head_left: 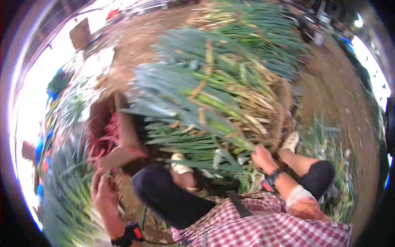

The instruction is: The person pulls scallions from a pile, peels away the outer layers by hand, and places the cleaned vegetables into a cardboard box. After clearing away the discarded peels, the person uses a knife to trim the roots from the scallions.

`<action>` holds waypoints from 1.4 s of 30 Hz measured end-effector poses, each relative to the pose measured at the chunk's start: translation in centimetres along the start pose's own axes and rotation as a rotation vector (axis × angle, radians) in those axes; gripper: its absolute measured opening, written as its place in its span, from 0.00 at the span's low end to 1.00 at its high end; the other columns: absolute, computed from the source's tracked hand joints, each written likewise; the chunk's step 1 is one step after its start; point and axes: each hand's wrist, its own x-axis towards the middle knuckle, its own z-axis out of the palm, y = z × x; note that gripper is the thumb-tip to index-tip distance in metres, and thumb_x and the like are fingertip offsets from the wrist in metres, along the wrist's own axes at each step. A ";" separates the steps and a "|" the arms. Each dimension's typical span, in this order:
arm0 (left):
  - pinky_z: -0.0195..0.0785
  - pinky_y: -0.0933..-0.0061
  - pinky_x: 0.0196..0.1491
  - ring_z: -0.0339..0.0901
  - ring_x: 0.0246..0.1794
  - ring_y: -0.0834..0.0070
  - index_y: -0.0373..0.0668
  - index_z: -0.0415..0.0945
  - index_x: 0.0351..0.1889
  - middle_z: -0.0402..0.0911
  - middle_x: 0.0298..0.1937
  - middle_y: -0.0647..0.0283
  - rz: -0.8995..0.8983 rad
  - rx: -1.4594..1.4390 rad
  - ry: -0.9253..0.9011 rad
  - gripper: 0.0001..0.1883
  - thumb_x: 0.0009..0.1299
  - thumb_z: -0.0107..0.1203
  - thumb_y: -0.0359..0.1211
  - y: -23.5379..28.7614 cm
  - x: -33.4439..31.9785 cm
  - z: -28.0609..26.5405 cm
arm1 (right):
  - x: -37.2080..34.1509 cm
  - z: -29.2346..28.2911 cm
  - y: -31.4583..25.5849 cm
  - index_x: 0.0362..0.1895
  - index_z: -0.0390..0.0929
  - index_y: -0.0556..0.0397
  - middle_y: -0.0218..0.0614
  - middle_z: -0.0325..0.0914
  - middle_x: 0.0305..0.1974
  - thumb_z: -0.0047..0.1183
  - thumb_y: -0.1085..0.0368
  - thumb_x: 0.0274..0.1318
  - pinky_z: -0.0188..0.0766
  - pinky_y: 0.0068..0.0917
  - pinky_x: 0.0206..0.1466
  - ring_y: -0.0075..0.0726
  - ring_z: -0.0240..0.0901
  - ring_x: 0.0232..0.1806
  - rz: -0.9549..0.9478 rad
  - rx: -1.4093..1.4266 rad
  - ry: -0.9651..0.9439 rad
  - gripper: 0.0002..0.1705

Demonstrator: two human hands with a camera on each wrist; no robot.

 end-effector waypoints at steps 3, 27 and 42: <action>0.60 0.81 0.21 0.69 0.21 0.79 0.35 0.69 0.45 0.73 0.27 0.64 0.005 -0.036 -0.046 0.13 0.63 0.47 0.31 3.3 0.0 9.2 | 1.4 -0.6 0.3 0.43 0.65 0.54 0.49 0.65 0.42 0.48 0.67 0.39 0.64 0.43 0.45 0.56 0.63 0.45 -0.021 0.027 0.170 0.21; 0.62 0.80 0.41 0.66 0.36 0.80 0.34 0.61 0.52 0.69 0.43 0.63 0.003 -0.279 -0.139 0.18 0.69 0.41 0.36 -12.9 1.7 28.5 | -3.0 -4.5 -14.0 0.39 0.65 0.56 0.53 0.72 0.28 0.50 0.55 0.49 0.64 0.46 0.30 0.60 0.69 0.29 -0.362 0.544 0.183 0.20; 0.66 0.66 0.19 0.69 0.15 0.64 0.30 0.66 0.30 0.71 0.22 0.53 -0.885 -0.565 -0.104 0.11 0.62 0.35 0.30 -18.6 -0.6 31.1 | -4.5 -4.2 -11.8 0.39 0.67 0.58 0.32 0.70 0.23 0.42 0.61 0.56 0.60 0.20 0.16 0.20 0.64 0.18 0.185 0.998 -0.151 0.12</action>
